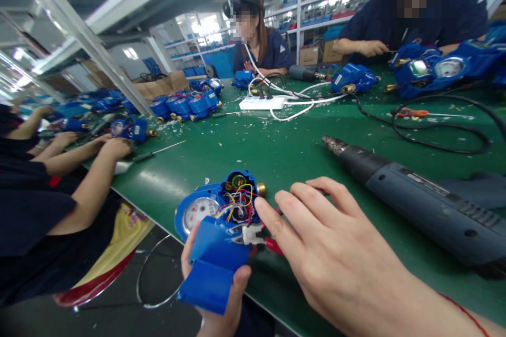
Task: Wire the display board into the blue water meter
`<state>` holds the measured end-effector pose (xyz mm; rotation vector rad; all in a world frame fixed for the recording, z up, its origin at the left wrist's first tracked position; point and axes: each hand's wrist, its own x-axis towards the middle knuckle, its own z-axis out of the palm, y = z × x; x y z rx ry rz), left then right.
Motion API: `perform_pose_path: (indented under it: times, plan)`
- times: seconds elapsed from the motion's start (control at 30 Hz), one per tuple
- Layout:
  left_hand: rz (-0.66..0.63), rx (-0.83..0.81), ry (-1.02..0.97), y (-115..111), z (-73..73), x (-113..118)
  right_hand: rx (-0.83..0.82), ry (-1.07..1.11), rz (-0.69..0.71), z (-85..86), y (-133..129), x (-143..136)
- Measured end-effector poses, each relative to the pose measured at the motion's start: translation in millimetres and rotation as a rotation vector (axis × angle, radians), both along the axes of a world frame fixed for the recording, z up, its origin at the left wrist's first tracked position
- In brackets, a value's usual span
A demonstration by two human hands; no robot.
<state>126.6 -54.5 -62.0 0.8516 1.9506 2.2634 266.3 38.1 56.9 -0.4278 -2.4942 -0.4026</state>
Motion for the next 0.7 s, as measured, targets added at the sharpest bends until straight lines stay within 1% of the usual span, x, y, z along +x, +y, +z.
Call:
perform_pose_path:
  times: [0.1, 0.23, 0.3, 0.37, 0.43, 0.53, 0.7]
  plan:
    - [-0.048, 0.078, -0.113, -2, 8.2, 5, 0.006, 0.004, -0.014, -2.0, -2, -1]
    - [-0.043, 0.118, -0.148, -4, 22.7, 11, -0.013, 0.002, -0.038, -4.4, -2, -1]
    - [-0.078, 0.138, -0.179, -4, 30.1, 12, -0.021, 0.018, -0.042, -4.0, -2, 0]
    - [-0.123, 0.145, -0.207, -6, 37.0, 12, -0.042, 0.039, -0.017, -2.2, -1, 3]
    - [-0.123, 0.128, -0.185, -8, 42.2, 10, -0.058, 0.049, 0.032, 0.1, 1, 5]
    - [-0.098, 0.066, -0.125, -13, 45.1, 5, -0.077, 0.031, 0.089, 1.5, 2, 6]
    - [-0.104, -0.031, -0.081, -21, 43.1, 0, -0.05, 0.02, 0.074, -2.6, 2, 3]
